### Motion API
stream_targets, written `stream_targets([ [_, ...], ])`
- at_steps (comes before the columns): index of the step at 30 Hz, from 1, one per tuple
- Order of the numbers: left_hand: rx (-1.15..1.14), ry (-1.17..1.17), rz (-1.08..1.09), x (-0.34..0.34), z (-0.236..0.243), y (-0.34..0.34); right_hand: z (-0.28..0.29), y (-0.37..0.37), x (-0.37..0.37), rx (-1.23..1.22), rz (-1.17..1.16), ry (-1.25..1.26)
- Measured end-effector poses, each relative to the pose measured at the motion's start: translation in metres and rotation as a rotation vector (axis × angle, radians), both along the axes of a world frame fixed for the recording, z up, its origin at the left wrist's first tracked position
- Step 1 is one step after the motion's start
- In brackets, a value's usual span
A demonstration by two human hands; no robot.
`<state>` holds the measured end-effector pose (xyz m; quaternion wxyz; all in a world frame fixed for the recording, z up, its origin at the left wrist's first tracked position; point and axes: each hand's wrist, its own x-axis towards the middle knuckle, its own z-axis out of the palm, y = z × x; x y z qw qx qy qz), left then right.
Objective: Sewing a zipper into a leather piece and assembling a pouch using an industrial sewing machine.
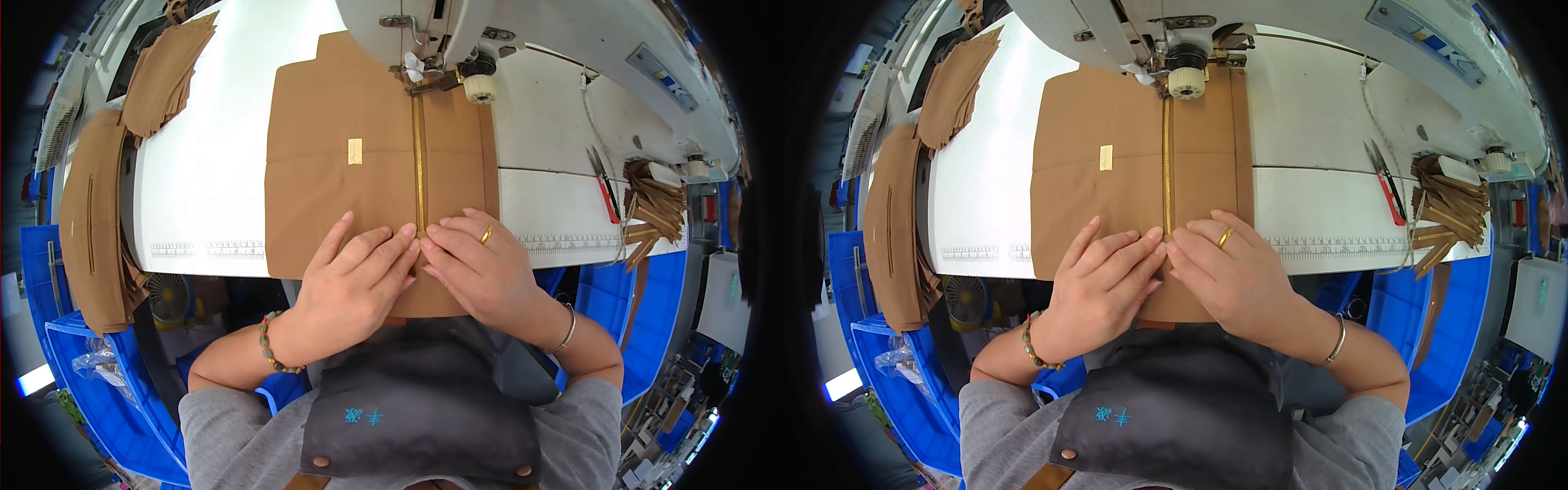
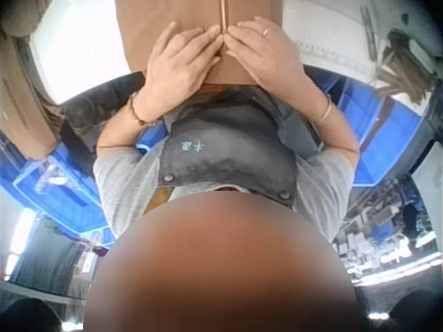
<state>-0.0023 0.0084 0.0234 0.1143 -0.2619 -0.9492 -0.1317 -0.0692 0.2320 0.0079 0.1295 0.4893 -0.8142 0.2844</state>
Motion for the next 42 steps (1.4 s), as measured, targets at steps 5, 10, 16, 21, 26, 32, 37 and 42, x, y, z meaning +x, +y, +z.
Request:
stream_targets([
  [5,0.182,-0.054,-0.119,-0.031,0.001,-0.017,0.003,0.001,0.0,0.066,0.021,0.025],
  [10,0.039,-0.042,0.086,-0.058,0.01,-0.013,0.005,-0.001,-0.001,0.081,0.032,0.022],
  [16,-0.028,-0.128,0.016,-0.073,0.015,-0.016,0.012,-0.001,-0.005,0.115,0.048,0.037],
  [21,-0.048,-0.126,-0.002,-0.076,0.017,-0.014,0.025,0.001,-0.036,0.165,0.009,-0.192],
  [26,-0.089,-0.117,-0.003,-0.079,0.02,-0.013,0.025,-0.005,-0.061,0.25,-0.104,-0.012],
  [32,-0.079,-0.088,-0.002,-0.097,0.016,-0.017,0.026,-0.009,-0.079,0.327,-0.092,0.046],
  [37,-0.067,-0.069,0.013,-0.113,0.014,-0.019,0.026,-0.012,-0.094,0.325,-0.121,0.028],
  [42,-0.027,-0.1,0.033,-0.127,0.015,-0.021,0.02,-0.014,-0.106,0.302,-0.134,0.031],
])
